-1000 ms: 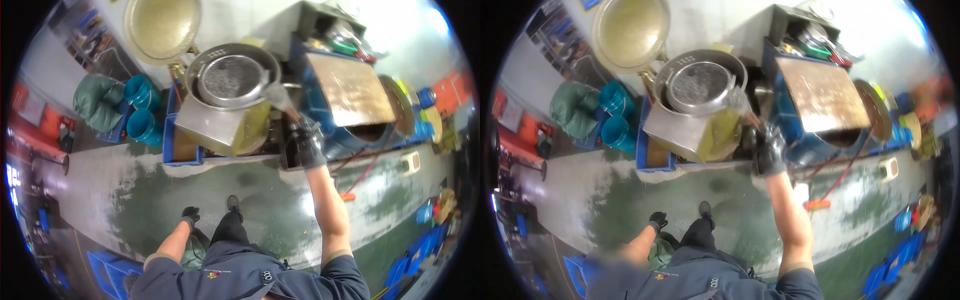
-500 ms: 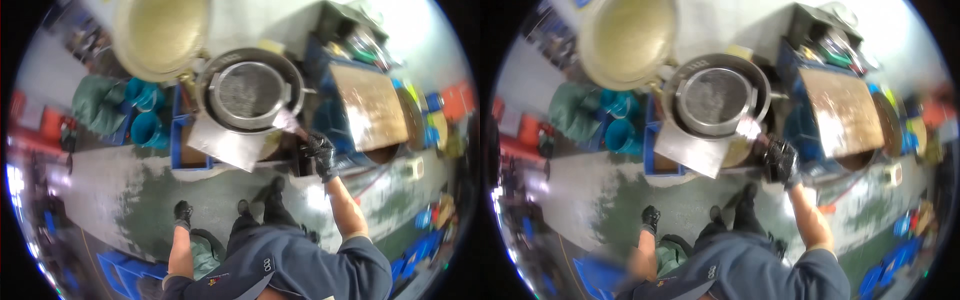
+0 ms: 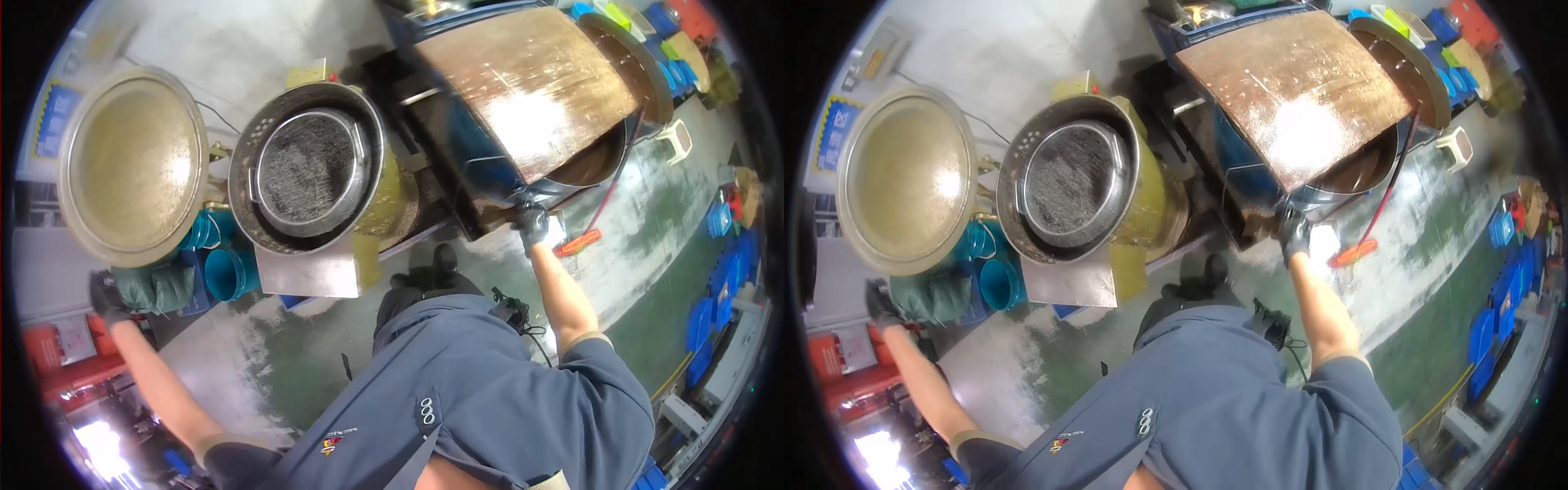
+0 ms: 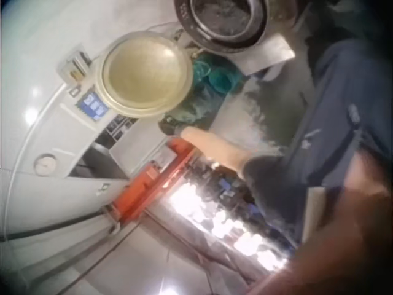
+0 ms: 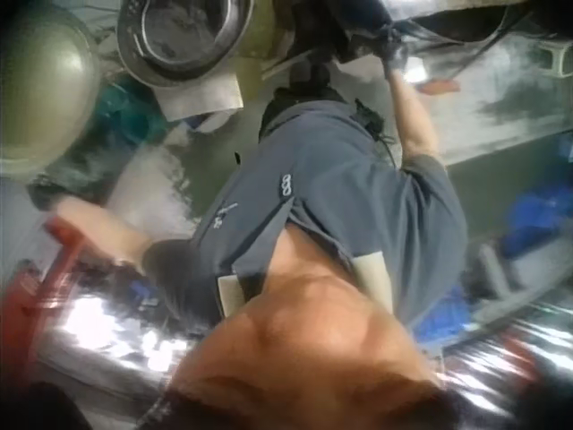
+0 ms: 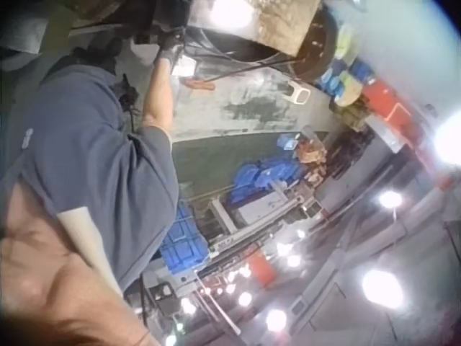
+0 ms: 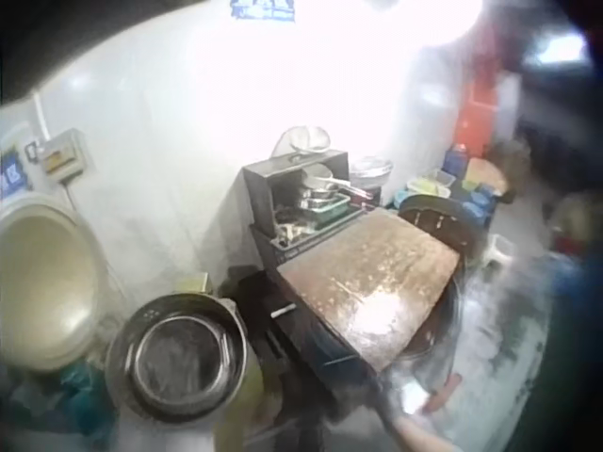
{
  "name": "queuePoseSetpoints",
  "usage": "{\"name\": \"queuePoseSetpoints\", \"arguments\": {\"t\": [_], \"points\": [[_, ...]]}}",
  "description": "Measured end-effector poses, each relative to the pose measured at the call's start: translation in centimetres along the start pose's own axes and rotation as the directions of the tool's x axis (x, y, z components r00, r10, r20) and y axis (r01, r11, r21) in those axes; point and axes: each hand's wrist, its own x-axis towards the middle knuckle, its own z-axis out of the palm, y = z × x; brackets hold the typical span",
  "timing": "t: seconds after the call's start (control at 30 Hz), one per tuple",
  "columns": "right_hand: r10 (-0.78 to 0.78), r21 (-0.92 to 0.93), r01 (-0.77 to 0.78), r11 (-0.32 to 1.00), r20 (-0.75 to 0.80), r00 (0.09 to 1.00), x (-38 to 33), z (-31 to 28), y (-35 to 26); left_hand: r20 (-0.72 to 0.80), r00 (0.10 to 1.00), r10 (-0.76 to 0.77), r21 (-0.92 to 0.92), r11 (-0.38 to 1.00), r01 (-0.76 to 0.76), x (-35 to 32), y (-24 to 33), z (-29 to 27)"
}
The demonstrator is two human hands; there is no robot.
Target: Loading small metal hardware parts from bins and sacks into an industrial centrifugal finishing machine.
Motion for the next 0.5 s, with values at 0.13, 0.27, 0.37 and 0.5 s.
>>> {"name": "queuePoseSetpoints", "arguments": {"t": [0.13, 0.27, 0.37, 0.5], "points": [[0.034, -0.250, -0.063, 0.966, -0.117, 0.993, 3.1, -1.3, -0.5, 0.226, 0.678, 0.699, 0.480, 0.526, -0.702, 3.6, 7.1, 10.5], [-0.003, -0.639, -0.055, 0.767, -0.089, 0.996, 6.0, -1.0, 2.9, 0.496, 0.580, 0.646, 0.604, 0.222, -0.765, 6.4, 7.8, 24.0], [0.070, -0.461, -0.132, 0.878, -0.149, 0.986, 7.1, -3.6, 7.4, 0.534, 0.614, 0.581, 0.525, 0.341, -0.780, 18.5, 2.2, 32.4], [-0.066, -0.017, 0.068, 0.998, 0.098, 0.993, 8.9, 4.5, 2.1, 0.601, 0.524, 0.604, 0.572, 0.133, -0.809, 31.5, 25.7, 29.7]]}}
